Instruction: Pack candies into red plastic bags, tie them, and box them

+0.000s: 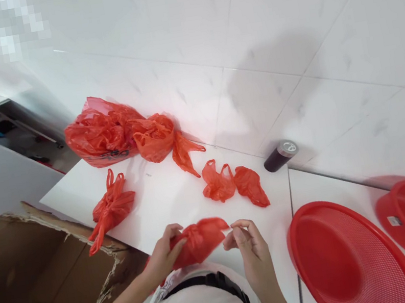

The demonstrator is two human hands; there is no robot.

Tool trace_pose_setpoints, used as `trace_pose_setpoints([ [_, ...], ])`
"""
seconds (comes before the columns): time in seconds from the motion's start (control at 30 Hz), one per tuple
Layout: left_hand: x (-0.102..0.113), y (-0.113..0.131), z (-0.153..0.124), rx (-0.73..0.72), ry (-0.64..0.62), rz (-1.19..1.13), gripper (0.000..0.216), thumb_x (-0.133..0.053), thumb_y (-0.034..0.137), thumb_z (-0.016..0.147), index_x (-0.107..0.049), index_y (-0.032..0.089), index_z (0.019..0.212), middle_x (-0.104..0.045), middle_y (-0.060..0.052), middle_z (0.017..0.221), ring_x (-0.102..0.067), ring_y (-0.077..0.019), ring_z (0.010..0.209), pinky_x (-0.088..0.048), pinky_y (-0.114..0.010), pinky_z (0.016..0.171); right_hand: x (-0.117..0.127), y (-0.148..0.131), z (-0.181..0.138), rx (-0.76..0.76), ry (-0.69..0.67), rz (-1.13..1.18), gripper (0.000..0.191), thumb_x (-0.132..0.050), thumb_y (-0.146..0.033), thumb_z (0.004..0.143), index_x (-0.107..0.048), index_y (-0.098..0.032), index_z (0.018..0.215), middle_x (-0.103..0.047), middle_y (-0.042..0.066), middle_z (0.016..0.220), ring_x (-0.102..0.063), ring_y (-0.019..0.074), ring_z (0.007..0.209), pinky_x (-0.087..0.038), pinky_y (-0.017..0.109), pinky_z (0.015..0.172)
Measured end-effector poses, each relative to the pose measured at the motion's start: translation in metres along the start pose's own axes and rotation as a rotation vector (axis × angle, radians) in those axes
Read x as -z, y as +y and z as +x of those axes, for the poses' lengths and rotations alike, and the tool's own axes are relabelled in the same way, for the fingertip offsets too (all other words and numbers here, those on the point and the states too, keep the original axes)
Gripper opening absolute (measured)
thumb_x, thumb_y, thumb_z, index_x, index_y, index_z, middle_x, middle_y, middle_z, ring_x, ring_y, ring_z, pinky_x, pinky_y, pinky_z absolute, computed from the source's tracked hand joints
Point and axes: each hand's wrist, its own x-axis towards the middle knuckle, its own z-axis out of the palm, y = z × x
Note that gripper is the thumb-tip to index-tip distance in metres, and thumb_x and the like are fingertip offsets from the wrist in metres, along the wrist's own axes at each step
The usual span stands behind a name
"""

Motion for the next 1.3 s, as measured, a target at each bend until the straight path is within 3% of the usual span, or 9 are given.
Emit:
trace_pose_setpoints([
  [0.17,0.071,-0.037,0.021,0.133,0.104,0.073,0.031,-0.06,0.047,0.081,-0.066,0.021,0.098,-0.069,-0.001,0.08,-0.063,-0.0202,0.078,-0.049,-0.031,0.075,0.008,0.017,0.001,-0.025,-0.04,-0.098,0.029,-0.051,-0.051,0.089,-0.057,-0.023,0.086,-0.063,0.001,0.07,-0.061,0.0182,0.071,-0.051,0.032,0.075],
  [0.27,0.139,-0.069,0.033,0.188,0.414,0.155,0.04,-0.062,0.052,0.078,-0.068,0.019,0.101,-0.072,-0.004,0.098,-0.063,-0.0221,0.092,-0.048,-0.03,0.082,0.007,0.023,0.0,-0.056,-0.068,-0.153,0.032,-0.051,-0.053,0.088,-0.057,-0.023,0.081,-0.062,0.001,0.069,-0.059,0.0185,0.072,-0.05,0.031,0.073],
  [0.43,0.242,-0.103,0.049,0.394,0.771,0.348,0.05,-0.056,0.05,0.084,-0.062,0.017,0.12,-0.066,0.003,0.08,-0.058,-0.0149,0.073,-0.048,-0.028,0.076,-0.004,0.029,0.0,-0.063,-0.034,-0.15,0.035,-0.053,-0.056,0.085,-0.058,-0.022,0.078,-0.059,0.0,0.064,-0.057,0.0179,0.066,-0.05,0.031,0.069],
  [0.6,0.27,-0.125,0.057,0.438,0.773,0.45,0.031,-0.054,0.035,0.087,-0.068,0.016,0.107,-0.063,0.006,0.071,-0.057,-0.0157,0.082,-0.044,-0.032,0.088,-0.008,0.031,0.004,-0.052,-0.023,-0.183,0.04,-0.055,-0.062,0.08,-0.058,-0.023,0.074,-0.058,0.0,0.06,-0.056,0.0185,0.062,-0.051,0.031,0.065],
  [0.77,0.25,-0.149,0.049,0.509,0.751,0.484,0.024,-0.052,0.017,0.083,-0.069,0.015,0.099,-0.062,0.004,0.063,-0.059,-0.0169,0.073,-0.047,-0.028,0.077,-0.005,0.031,0.01,-0.056,-0.01,-0.199,0.039,-0.055,-0.062,0.08,-0.058,-0.023,0.073,-0.057,0.0,0.059,-0.055,0.0176,0.062,-0.051,0.028,0.065],
  [0.93,0.212,-0.148,0.042,0.47,0.819,0.541,0.036,-0.048,0.013,0.081,-0.061,0.01,0.114,-0.065,-0.012,0.113,-0.057,-0.0288,0.108,-0.043,-0.042,0.094,-0.005,0.043,0.014,-0.056,0.017,-0.161,0.04,-0.057,-0.062,0.079,-0.058,-0.023,0.073,-0.056,-0.001,0.059,-0.054,0.0173,0.06,-0.05,0.028,0.063],
  [1.1,0.071,-0.119,0.048,0.291,0.698,0.56,0.032,-0.053,0.018,0.082,-0.063,0.021,0.113,-0.055,-0.013,0.134,-0.047,-0.0332,0.126,-0.033,-0.057,0.104,-0.009,0.054,0.018,-0.086,-0.087,-0.183,0.038,-0.056,-0.06,0.081,-0.059,-0.022,0.076,-0.058,0.0,0.062,-0.057,0.0187,0.064,-0.05,0.03,0.068],
  [1.2,-0.033,-0.094,0.046,0.07,0.464,0.42,0.034,-0.048,0.017,0.086,-0.06,0.026,0.117,-0.054,-0.012,0.135,-0.046,-0.0298,0.129,-0.035,-0.059,0.103,-0.009,0.06,0.023,-0.078,-0.167,-0.231,0.039,-0.051,-0.058,0.086,-0.064,-0.022,0.085,-0.061,0.002,0.068,-0.061,0.0199,0.07,-0.051,0.031,0.071],
  [1.3,-0.089,-0.075,0.047,-0.035,0.04,0.274,0.03,-0.058,0.016,0.079,-0.067,0.028,0.105,-0.056,-0.009,0.134,-0.053,-0.0267,0.124,-0.043,-0.048,0.102,0.002,0.073,0.035,-0.046,-0.179,-0.332,0.038,-0.047,-0.053,0.089,-0.067,-0.022,0.098,-0.068,0.006,0.086,-0.065,0.0214,0.083,-0.051,0.032,0.078],
])
